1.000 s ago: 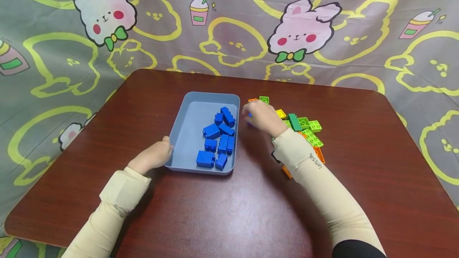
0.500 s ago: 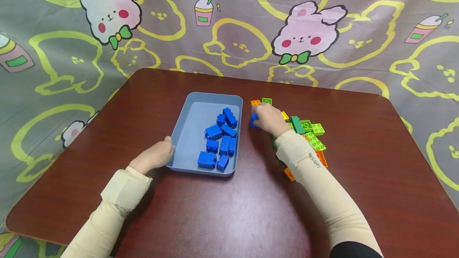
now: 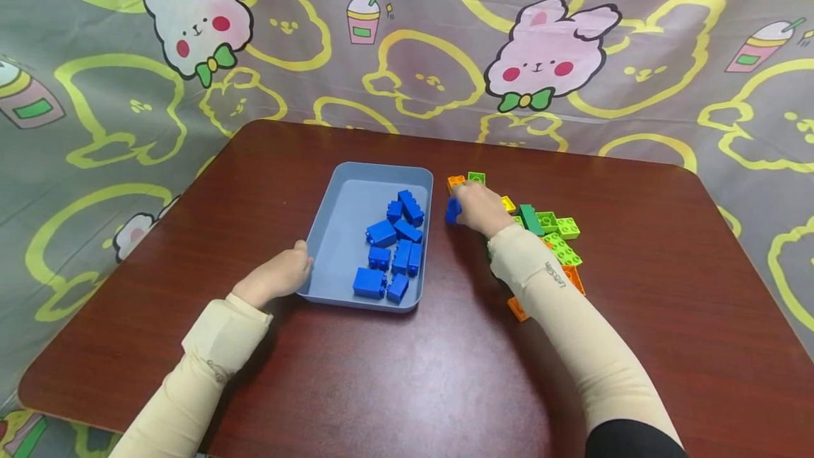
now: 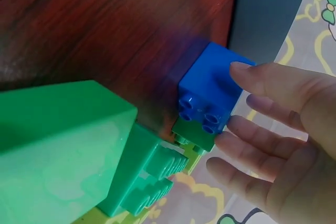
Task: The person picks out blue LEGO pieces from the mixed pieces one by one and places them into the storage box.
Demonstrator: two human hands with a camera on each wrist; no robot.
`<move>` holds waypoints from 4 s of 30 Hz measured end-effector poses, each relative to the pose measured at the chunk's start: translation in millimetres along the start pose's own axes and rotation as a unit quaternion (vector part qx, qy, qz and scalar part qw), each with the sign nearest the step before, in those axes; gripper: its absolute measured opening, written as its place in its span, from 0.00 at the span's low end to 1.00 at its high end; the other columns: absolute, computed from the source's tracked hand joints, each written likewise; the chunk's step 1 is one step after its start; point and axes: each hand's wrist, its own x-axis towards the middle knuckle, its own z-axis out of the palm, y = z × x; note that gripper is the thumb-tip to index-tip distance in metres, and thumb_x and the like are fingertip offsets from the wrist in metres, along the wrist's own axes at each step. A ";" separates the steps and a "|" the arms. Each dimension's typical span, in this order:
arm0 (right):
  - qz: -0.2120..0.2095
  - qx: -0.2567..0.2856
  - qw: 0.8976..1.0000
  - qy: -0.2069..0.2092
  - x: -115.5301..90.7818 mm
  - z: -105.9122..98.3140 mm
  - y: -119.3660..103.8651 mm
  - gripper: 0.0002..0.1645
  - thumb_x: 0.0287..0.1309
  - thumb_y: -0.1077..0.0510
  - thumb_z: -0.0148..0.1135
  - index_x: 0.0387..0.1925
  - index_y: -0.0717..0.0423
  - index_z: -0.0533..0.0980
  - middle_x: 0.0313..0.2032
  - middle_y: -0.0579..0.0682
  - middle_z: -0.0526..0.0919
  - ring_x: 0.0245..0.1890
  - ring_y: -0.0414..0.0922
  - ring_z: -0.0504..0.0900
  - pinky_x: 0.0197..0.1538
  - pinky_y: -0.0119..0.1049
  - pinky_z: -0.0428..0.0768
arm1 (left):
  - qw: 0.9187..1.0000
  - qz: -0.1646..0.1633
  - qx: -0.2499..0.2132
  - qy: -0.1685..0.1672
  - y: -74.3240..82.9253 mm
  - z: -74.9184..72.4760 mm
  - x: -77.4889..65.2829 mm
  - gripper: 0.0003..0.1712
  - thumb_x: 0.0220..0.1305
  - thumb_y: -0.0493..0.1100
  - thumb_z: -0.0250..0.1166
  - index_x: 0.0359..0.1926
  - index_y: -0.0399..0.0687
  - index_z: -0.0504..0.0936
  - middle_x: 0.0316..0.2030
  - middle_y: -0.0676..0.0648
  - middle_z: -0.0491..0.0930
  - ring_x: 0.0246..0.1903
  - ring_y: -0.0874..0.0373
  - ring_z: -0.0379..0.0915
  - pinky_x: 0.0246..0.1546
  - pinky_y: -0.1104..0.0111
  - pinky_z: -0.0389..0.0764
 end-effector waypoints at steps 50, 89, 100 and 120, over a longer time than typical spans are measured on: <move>-0.042 0.049 0.992 0.106 27.8 -26.1 -33.4 0.20 0.48 0.66 0.64 0.46 0.62 0.74 0.37 0.61 0.72 0.39 0.55 0.71 0.41 0.47 0.75 | 1.000 -0.002 -0.014 -0.002 -7.6 1.9 1.1 0.20 0.66 0.35 0.37 0.51 0.18 0.57 0.32 0.30 0.75 0.35 0.45 0.73 0.38 0.56 0.73; -0.027 -0.037 0.999 0.005 71.6 0.4 -55.6 0.23 0.51 0.64 0.62 0.51 0.65 0.72 0.48 0.62 0.74 0.49 0.57 0.70 0.49 0.46 0.71 | 1.000 -0.003 -0.017 -0.014 -8.0 -2.4 1.6 0.23 0.65 0.33 0.36 0.56 0.17 0.51 0.37 0.28 0.74 0.39 0.43 0.73 0.42 0.55 0.72; -0.020 -0.061 0.998 -0.016 72.8 2.3 -54.2 0.24 0.53 0.63 0.60 0.53 0.63 0.71 0.50 0.61 0.74 0.50 0.56 0.71 0.49 0.47 0.71 | 1.000 -0.002 -0.013 -0.014 -4.7 -4.2 0.9 0.24 0.67 0.35 0.37 0.57 0.17 0.51 0.37 0.28 0.74 0.38 0.43 0.73 0.42 0.55 0.72; -0.025 -0.079 0.997 0.003 62.7 6.7 -50.2 0.23 0.56 0.59 0.58 0.52 0.65 0.70 0.46 0.62 0.74 0.46 0.56 0.71 0.47 0.47 0.72 | 1.000 -0.013 -0.010 -0.021 -5.7 -1.7 3.0 0.24 0.67 0.36 0.37 0.57 0.17 0.51 0.38 0.28 0.74 0.40 0.43 0.72 0.43 0.55 0.71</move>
